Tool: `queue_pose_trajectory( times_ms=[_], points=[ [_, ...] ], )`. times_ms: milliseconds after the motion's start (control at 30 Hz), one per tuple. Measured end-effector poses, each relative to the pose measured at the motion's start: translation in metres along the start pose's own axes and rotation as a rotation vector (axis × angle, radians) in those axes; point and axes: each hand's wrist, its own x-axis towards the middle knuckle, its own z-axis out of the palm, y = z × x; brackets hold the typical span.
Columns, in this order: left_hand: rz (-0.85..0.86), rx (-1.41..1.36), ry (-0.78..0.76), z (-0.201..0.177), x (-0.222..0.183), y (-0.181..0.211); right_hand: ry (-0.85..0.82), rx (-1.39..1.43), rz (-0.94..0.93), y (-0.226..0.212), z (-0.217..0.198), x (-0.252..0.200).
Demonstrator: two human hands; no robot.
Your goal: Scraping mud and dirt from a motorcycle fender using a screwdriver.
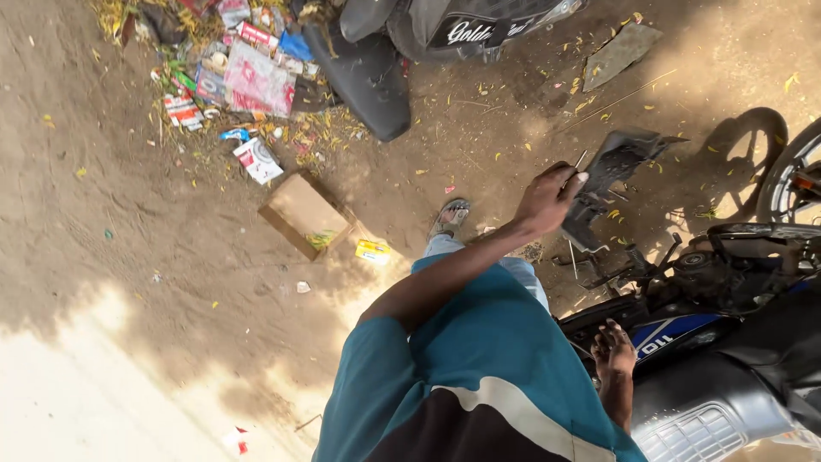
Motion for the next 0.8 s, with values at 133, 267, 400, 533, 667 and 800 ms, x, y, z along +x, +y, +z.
queue_pose_trajectory(
  times_ms=[133, 267, 400, 533, 667, 800],
  points=[
    [0.047, -0.066, 0.075, 0.014, -0.015, 0.005, -0.025, -0.091, 0.017, -0.004, -0.018, 0.019],
    [0.111, -0.085, 0.138, 0.017, -0.025, 0.016, -0.067, -0.159, -0.017, -0.033, -0.009, 0.027],
    [0.086, -0.072, 0.121, 0.025, -0.034, 0.019, -0.114, -0.171, -0.098, -0.058, 0.008, 0.024],
    [0.040, -0.080, 0.105, 0.020, -0.058, 0.022, -0.130, -0.240, -0.115, -0.067, 0.027, 0.019],
    [0.086, -0.120, 0.226, -0.009, -0.081, 0.006, -0.163, -0.405, -0.074, -0.064, 0.043, 0.055],
    [0.125, -0.198, 0.482, -0.064, -0.107, -0.024, -0.192, -0.617, -0.055, -0.074, 0.090, 0.061]
  ],
)
